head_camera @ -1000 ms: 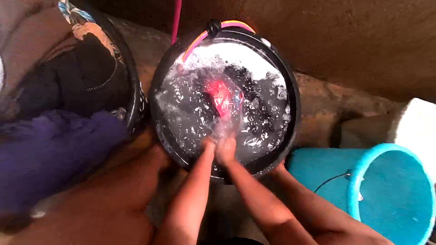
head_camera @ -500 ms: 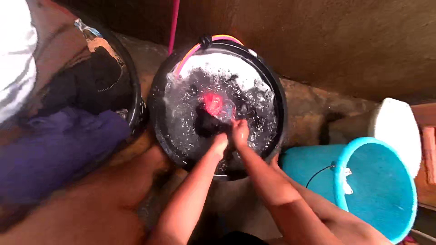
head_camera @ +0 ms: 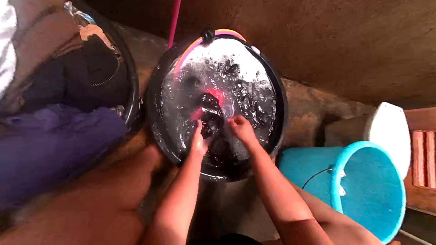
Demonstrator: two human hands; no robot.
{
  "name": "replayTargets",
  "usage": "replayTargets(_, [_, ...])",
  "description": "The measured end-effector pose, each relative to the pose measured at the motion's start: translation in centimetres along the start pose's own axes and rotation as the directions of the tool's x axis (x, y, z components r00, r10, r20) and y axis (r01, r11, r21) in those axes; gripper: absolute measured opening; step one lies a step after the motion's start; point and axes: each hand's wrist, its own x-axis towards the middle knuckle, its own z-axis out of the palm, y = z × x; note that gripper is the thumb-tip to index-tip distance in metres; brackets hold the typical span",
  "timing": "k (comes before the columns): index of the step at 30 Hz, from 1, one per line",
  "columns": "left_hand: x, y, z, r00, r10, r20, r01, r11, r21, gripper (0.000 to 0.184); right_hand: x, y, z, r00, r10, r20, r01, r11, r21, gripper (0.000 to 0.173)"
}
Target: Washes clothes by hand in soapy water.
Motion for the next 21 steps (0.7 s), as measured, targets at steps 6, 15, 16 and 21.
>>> replayTargets(6, [-0.9, 3.8, 0.6, 0.985, 0.15, -0.083, -0.007, 0.52, 0.854, 0.057, 3.9, -0.5, 6.8, 0.997, 0.056, -0.047, -0.047, 0.985, 0.164, 0.057])
replayTargets(15, [-0.3, 2.3, 1.0, 0.853, 0.515, -0.08, -0.377, 0.715, 0.589, 0.037, -0.9, -1.5, 5.5, 0.978, 0.056, -0.201, 0.009, 0.952, 0.307, 0.041])
replayTargets(16, [-0.3, 2.1, 1.2, 0.856, 0.509, -0.092, -0.404, 0.77, 0.493, 0.037, -1.5, -1.6, 4.2, 0.979, 0.054, -0.195, 0.015, 0.943, 0.334, 0.041])
replayTargets(21, [-2.8, 1.3, 2.4, 0.991, 0.127, -0.032, -0.111, 0.946, 0.305, 0.065, -2.6, -0.8, 2.5, 0.994, 0.074, -0.08, -0.044, 0.944, 0.328, 0.066])
